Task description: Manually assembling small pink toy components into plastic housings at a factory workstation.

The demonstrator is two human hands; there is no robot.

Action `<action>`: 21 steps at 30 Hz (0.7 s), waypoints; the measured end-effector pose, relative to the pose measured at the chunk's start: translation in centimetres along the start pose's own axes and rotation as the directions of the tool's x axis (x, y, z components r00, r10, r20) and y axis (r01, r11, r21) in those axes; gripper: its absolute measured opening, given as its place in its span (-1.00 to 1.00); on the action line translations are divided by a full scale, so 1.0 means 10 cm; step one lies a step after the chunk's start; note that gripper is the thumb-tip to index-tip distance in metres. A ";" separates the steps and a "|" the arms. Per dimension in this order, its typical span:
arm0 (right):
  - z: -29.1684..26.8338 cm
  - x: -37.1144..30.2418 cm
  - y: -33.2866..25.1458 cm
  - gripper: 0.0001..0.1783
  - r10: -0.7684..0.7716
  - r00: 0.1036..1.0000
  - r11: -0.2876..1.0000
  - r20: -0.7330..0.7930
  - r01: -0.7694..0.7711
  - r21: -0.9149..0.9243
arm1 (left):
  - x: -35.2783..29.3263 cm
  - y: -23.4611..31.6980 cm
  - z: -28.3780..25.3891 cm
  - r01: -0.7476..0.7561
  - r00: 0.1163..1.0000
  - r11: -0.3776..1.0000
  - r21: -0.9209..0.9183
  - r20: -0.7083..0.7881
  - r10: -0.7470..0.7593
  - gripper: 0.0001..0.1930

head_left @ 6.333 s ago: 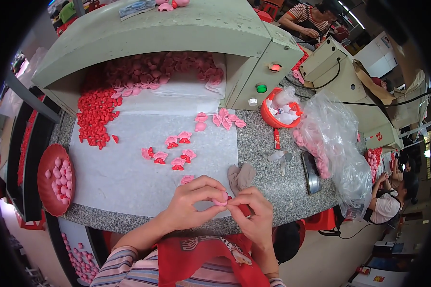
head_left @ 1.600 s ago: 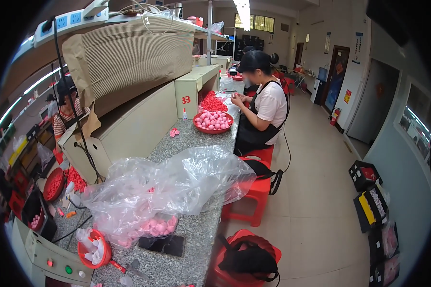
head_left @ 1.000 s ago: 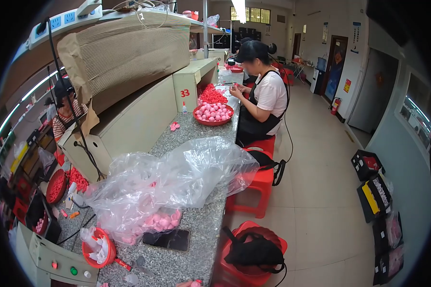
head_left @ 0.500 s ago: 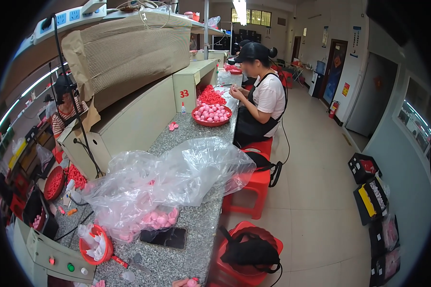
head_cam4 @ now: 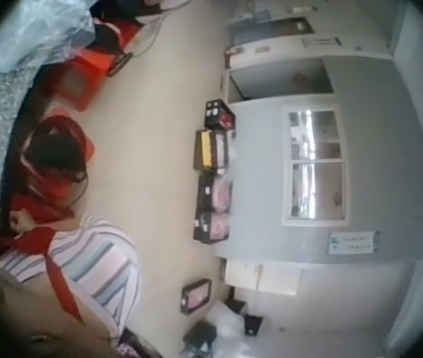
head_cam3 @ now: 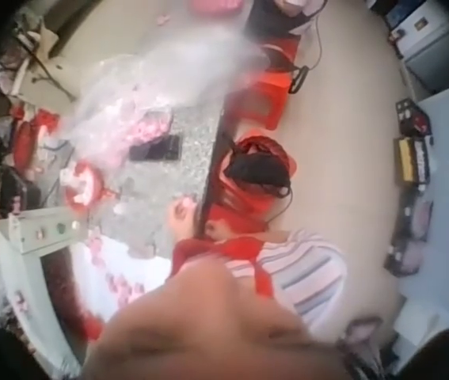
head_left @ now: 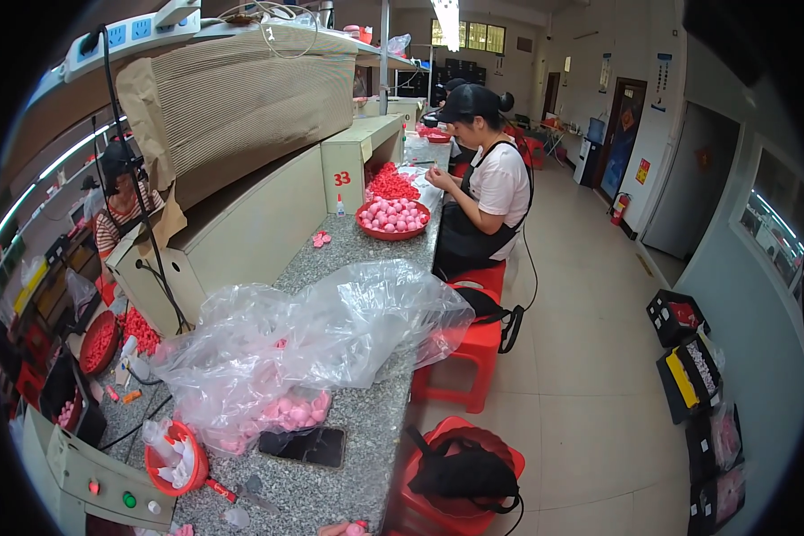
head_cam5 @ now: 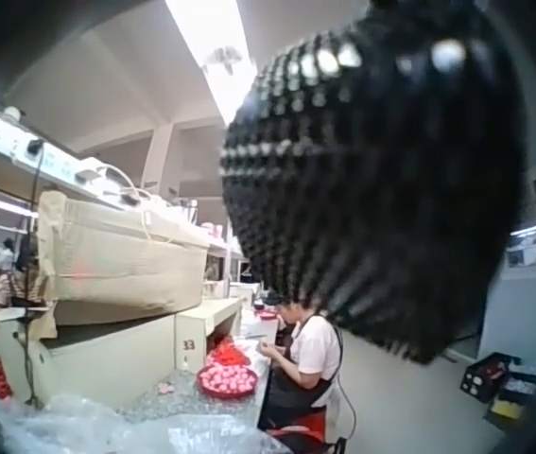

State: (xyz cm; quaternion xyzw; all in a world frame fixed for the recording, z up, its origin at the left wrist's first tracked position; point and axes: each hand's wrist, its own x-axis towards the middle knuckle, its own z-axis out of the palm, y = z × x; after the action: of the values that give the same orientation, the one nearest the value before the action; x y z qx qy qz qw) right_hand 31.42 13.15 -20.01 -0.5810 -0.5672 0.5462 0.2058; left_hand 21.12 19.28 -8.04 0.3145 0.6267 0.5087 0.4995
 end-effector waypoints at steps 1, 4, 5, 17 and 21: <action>0.00 -0.01 -0.02 -0.72 -0.002 1.000 1.000 0.000 0.002 -0.001 | 0.00 0.00 0.00 -0.014 1.000 0.999 -0.029 0.013 0.014 -0.70; -0.02 -0.02 -0.07 -0.71 0.036 0.999 0.997 0.017 -0.037 0.062 | 0.02 -0.06 -0.01 -0.018 1.000 1.000 -0.025 -0.005 0.018 -0.69; -0.01 -0.01 -0.04 -0.71 0.026 1.000 0.999 0.003 -0.026 0.021 | 0.02 -0.05 -0.01 -0.016 1.000 1.000 -0.025 -0.004 0.016 -0.69; 0.13 0.01 0.11 -0.75 0.049 0.995 0.992 -0.087 -0.039 0.119 | 0.06 -0.21 -0.03 0.013 1.000 0.995 -0.102 0.006 -0.012 -0.66; 0.06 -0.01 0.03 -0.76 0.001 0.999 0.998 -0.047 0.002 0.070 | 0.10 -0.30 -0.06 0.031 0.999 0.994 -0.102 -0.004 -0.032 -0.66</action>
State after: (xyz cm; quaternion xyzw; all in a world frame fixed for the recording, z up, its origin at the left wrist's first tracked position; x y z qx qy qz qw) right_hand 31.03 12.79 -20.41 -0.5860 -0.5428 0.5520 0.2394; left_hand 20.64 19.12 -11.21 0.2774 0.6061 0.5328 0.5213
